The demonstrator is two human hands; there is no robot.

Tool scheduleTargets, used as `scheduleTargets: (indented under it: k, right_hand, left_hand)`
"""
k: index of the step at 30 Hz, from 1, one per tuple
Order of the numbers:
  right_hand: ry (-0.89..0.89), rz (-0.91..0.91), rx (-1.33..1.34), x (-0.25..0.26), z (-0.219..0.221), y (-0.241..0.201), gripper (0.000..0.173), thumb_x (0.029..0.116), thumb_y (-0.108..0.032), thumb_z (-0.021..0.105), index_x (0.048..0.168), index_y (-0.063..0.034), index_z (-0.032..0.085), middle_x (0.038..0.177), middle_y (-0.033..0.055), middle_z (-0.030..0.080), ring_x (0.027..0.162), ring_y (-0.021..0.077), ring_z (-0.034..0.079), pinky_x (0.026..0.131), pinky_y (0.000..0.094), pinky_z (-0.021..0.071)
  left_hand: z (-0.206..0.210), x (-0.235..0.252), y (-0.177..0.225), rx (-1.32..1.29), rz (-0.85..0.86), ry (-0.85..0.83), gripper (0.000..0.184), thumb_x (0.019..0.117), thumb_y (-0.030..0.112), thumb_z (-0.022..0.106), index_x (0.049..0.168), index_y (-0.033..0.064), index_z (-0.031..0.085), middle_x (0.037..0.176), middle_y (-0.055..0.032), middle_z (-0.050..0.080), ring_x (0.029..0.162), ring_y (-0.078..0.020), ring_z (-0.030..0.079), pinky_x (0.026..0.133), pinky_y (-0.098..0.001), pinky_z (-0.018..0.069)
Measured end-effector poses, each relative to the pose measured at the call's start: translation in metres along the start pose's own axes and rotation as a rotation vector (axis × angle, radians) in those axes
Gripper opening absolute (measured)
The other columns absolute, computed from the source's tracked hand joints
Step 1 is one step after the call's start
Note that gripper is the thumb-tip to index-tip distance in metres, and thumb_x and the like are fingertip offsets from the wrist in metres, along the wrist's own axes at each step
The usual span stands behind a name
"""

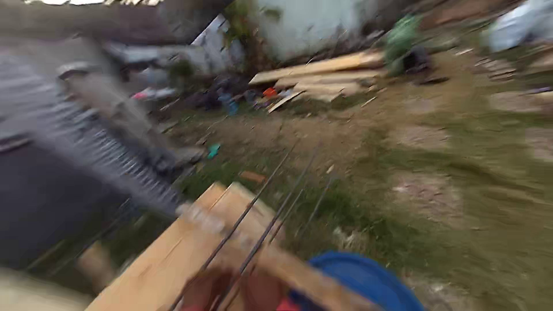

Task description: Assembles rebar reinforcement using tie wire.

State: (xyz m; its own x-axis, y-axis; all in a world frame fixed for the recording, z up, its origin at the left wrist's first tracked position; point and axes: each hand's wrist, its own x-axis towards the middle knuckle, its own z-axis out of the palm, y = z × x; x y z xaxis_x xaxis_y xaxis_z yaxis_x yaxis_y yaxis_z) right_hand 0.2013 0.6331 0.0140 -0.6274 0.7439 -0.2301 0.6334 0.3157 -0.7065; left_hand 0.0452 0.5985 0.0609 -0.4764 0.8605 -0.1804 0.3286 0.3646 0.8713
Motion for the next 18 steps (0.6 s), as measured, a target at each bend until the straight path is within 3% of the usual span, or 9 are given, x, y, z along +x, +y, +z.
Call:
scheduleTargets:
  k: [2, 4, 8, 12, 13, 16, 18]
  right_hand:
    - [-0.075, 0.023, -0.104, 0.009, -0.006, -0.006, 0.04, 0.1086, -0.029, 0.043, 0.145, -0.0176, 0.055, 0.118, 0.0226, 0.071, 0.107, 0.0456, 0.069, 0.088, 0.0662, 0.0545]
    - [-0.075, 0.018, -0.187, 0.018, -0.002, -0.01, 0.045, 0.1101, -0.037, 0.035, 0.141, -0.0115, 0.055, 0.11, 0.0217, 0.073, 0.104, 0.0434, 0.071, 0.087, 0.0643, 0.0547]
    - [0.0, -0.001, -0.228, 0.019, 0.007, -0.007, 0.054, 0.1108, -0.046, 0.029, 0.13, -0.0067, 0.06, 0.102, 0.0199, 0.074, 0.1, 0.0403, 0.072, 0.086, 0.0607, 0.0553]
    - [-0.006, -0.01, -0.262, 0.019, 0.006, -0.006, 0.053, 0.1109, -0.046, 0.027, 0.13, -0.0092, 0.059, 0.099, 0.017, 0.074, 0.098, 0.0374, 0.073, 0.086, 0.057, 0.0559]
    - [-0.011, -0.019, -0.275, 0.019, 0.005, -0.006, 0.05, 0.1109, -0.044, 0.028, 0.129, -0.0098, 0.059, 0.099, 0.016, 0.074, 0.098, 0.0366, 0.073, 0.085, 0.0555, 0.0562]
    - [-0.017, -0.026, -0.28, 0.015, 0.005, -0.006, 0.039, 0.1097, -0.035, 0.035, 0.124, -0.0096, 0.061, 0.099, 0.0147, 0.074, 0.099, 0.0351, 0.072, 0.085, 0.0532, 0.0556]
    - [-0.007, -0.012, -0.282, 0.014, 0.006, -0.003, 0.037, 0.1093, -0.035, 0.038, 0.124, -0.01, 0.061, 0.097, 0.0142, 0.074, 0.098, 0.0347, 0.073, 0.084, 0.0531, 0.0559]
  left_hand:
    - [0.0, 0.005, 0.003, 0.018, -0.12, 0.121, 0.025, 0.101, 0.016, 0.064, 0.114, -0.0041, 0.071, 0.101, -0.016, 0.076, 0.089, -0.0241, 0.075, 0.085, -0.043, 0.0628]
    - [-0.002, 0.01, 0.002, -0.01, -0.179, 0.151, 0.022, 0.1008, 0.014, 0.065, 0.112, -0.0043, 0.071, 0.097, -0.0164, 0.076, 0.085, -0.0239, 0.076, 0.084, -0.0415, 0.0637]
    - [0.001, 0.015, 0.002, 0.104, -0.107, 0.13, 0.018, 0.1004, 0.015, 0.066, 0.103, -0.0004, 0.074, 0.087, -0.0126, 0.077, 0.075, -0.022, 0.076, 0.077, -0.0419, 0.0656]
    - [0.012, -0.003, 0.006, 0.516, 0.221, 0.17, 0.018, 0.101, 0.018, 0.063, 0.095, 0.0094, 0.078, 0.085, -0.0026, 0.075, 0.076, -0.0147, 0.072, 0.078, -0.0429, 0.0611]
    - [0.018, -0.009, 0.002, 0.598, 0.331, 0.188, 0.017, 0.1005, 0.015, 0.063, 0.099, 0.0085, 0.079, 0.092, -0.0041, 0.076, 0.082, -0.0163, 0.073, 0.081, -0.0432, 0.0617]
    - [0.035, -0.028, -0.023, 0.772, 0.608, 0.257, 0.016, 0.0979, 0.007, 0.063, 0.105, 0.005, 0.077, 0.1, -0.0098, 0.074, 0.087, -0.023, 0.074, 0.077, -0.043, 0.0633]
    - [0.041, -0.037, -0.04, 0.821, 0.715, 0.295, 0.022, 0.0961, 0.002, 0.064, 0.114, 0.0043, 0.076, 0.111, -0.0117, 0.075, 0.099, -0.0252, 0.075, 0.083, -0.0417, 0.0635]
